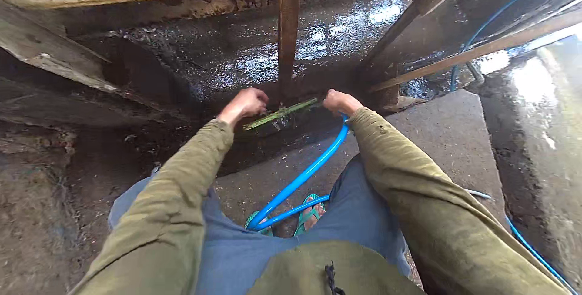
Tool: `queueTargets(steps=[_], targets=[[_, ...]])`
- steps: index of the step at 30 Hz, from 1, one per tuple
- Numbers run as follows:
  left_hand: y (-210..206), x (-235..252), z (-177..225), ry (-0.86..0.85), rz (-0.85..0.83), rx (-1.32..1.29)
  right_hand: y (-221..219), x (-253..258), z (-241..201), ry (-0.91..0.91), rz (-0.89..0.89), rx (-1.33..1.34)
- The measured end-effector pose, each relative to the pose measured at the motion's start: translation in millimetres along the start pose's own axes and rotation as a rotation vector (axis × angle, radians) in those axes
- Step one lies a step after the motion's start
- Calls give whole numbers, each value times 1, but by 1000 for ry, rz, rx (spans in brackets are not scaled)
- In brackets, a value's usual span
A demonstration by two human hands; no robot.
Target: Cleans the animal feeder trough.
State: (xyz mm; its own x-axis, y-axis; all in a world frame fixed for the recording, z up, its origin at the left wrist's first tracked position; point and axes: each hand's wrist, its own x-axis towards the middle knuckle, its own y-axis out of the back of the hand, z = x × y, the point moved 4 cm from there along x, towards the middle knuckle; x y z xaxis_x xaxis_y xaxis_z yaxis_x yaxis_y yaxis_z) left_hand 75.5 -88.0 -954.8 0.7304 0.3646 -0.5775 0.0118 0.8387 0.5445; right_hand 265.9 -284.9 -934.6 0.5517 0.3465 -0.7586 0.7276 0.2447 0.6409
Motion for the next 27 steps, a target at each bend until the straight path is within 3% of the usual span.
queueTargets(steps=[2,5,9,12,16,27], targets=[[26,-17,-26,1,44,166,5,-3,10,-42,28,-43],[58,-36,-71,57,179,205,9,3,26,-83,41,-115],[80,-46,-108,104,210,198,8,21,55,-66,57,68],[90,-43,-113,95,138,174,14,39,71,-70,36,146],[100,-47,-111,74,166,113,10,46,71,-73,8,255],[99,-42,-110,33,102,104,11,43,69,-65,21,291]])
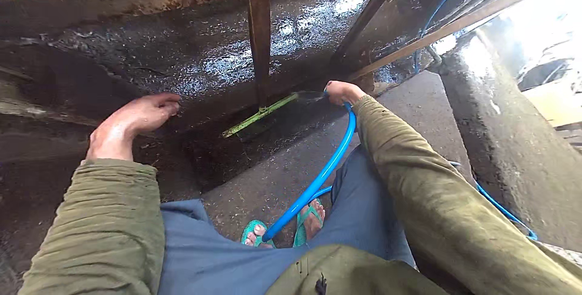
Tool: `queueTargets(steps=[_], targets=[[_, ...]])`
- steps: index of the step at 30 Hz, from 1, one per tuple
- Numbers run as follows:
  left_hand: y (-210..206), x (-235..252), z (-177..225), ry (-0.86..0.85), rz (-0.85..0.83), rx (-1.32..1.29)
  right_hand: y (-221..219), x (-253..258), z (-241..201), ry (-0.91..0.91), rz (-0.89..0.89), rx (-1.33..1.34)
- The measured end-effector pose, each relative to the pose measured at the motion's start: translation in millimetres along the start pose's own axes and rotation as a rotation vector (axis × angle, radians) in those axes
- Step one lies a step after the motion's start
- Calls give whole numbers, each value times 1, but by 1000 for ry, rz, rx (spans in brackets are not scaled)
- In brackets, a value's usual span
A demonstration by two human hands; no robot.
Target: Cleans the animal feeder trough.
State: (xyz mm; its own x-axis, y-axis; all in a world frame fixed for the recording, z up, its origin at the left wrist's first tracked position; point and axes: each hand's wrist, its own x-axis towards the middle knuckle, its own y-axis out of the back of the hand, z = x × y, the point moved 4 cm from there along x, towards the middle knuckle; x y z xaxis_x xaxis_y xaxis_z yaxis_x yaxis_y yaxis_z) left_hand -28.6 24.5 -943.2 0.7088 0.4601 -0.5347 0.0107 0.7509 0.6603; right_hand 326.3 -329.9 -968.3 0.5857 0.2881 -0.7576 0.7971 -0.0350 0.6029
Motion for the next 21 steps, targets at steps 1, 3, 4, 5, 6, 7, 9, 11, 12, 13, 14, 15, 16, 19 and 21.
queueTargets(steps=[1,3,4,5,6,7,9,11,12,13,14,15,16,19,21], targets=[[0,1,-1,1,2,-4,1,-1,0,-4,22,-34],[-1,1,-2,4,3,-7,3,-1,1,-21,48,-79],[-1,1,-2,4,0,-3,3,-1,2,-25,52,-91],[-1,2,-3,1,-3,1,3,0,3,-25,50,-101],[-1,2,-3,-3,-4,4,3,0,3,-23,44,-110],[-2,2,-3,-5,-5,7,2,0,4,-24,36,-117],[-2,2,-2,-10,-8,14,-2,-1,4,-45,-13,-129],[-2,0,-1,-7,-8,15,-11,-2,4,-65,-78,-134],[-2,-1,0,-3,-5,17,-15,-1,3,-67,-118,-150],[-2,-1,1,-1,-6,15,-18,-2,0,-63,-148,-179],[-3,-3,1,0,-9,13,-22,-2,-1,-57,-165,-190],[-3,-4,2,0,-9,16,-26,-1,-1,-56,-171,-173],[-3,-6,3,1,-9,18,-29,0,-2,-58,-176,-156],[-2,-9,4,0,-8,32,-35,0,-8,-48,-200,-101],[-1,-11,-1,8,7,43,-42,1,-14,-27,-239,-17]])
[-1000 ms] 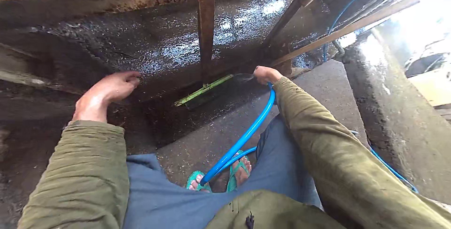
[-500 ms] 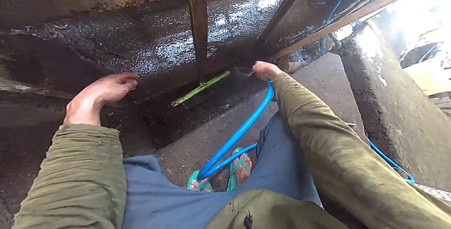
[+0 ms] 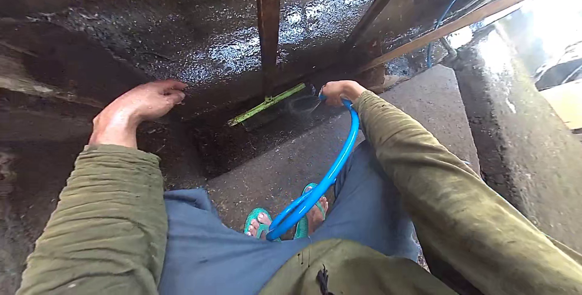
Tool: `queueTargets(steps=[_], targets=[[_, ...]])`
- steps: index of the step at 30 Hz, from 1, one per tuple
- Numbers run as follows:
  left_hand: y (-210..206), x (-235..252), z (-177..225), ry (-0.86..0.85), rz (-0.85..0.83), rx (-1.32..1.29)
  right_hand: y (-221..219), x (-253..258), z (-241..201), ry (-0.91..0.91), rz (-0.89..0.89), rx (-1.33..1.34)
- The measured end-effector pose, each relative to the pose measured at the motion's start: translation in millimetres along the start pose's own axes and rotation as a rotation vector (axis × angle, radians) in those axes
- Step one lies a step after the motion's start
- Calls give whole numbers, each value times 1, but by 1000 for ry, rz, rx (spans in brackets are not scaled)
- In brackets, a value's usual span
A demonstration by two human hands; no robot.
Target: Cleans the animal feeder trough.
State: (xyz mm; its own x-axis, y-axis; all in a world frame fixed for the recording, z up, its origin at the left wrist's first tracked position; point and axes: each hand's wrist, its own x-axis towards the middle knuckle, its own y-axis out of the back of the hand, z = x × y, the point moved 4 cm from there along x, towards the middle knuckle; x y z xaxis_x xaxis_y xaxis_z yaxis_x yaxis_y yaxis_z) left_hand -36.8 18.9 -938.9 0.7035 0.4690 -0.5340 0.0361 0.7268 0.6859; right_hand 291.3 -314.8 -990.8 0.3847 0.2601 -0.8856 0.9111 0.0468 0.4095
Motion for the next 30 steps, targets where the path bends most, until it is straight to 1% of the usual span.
queueTargets(steps=[7,17,23,30], targets=[[8,-16,-15,31,30,22,-27,-1,-35,102,-117,84],[19,-51,-27,66,92,78,-71,-7,-87,207,-233,17],[21,-65,-30,68,132,61,-91,-7,-104,251,-287,4],[23,-70,-32,81,137,42,-102,-5,-115,260,-312,4]])
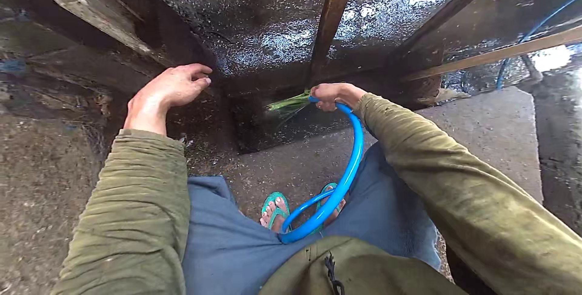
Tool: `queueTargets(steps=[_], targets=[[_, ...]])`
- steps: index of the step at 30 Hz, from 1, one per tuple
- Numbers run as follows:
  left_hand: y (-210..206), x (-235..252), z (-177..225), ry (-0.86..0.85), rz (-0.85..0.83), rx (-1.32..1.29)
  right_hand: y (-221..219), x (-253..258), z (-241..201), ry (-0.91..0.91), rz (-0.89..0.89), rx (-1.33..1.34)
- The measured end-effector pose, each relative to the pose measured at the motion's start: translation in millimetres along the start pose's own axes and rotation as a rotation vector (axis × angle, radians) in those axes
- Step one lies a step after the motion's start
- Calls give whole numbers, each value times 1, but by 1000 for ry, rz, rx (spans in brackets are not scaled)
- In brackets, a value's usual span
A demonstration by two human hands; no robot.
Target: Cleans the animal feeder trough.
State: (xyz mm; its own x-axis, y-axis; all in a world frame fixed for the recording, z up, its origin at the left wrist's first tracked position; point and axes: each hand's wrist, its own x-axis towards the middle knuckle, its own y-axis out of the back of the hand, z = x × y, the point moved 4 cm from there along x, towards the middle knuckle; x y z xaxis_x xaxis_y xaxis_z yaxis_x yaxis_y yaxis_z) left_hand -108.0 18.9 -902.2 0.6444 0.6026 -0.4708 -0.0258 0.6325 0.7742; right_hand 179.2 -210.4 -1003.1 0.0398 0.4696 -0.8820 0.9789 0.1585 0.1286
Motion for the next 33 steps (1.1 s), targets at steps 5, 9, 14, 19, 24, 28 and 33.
queueTargets(steps=[5,9,14,19,24,28,33], targets=[[0,3,-1,-6,-6,3,0,5,3,-16,-2,-21],[0,4,0,-5,-2,-7,-3,3,5,-17,1,-59],[1,5,5,-9,-3,-9,1,-1,10,-103,64,-236],[1,6,9,-11,5,-19,-1,-1,11,-102,49,-240],[3,8,14,-32,35,-18,8,3,24,-145,80,-273],[7,13,26,-81,116,-70,26,-10,40,-224,166,-368],[9,23,65,-260,268,-347,41,-26,54,-223,190,-533]])
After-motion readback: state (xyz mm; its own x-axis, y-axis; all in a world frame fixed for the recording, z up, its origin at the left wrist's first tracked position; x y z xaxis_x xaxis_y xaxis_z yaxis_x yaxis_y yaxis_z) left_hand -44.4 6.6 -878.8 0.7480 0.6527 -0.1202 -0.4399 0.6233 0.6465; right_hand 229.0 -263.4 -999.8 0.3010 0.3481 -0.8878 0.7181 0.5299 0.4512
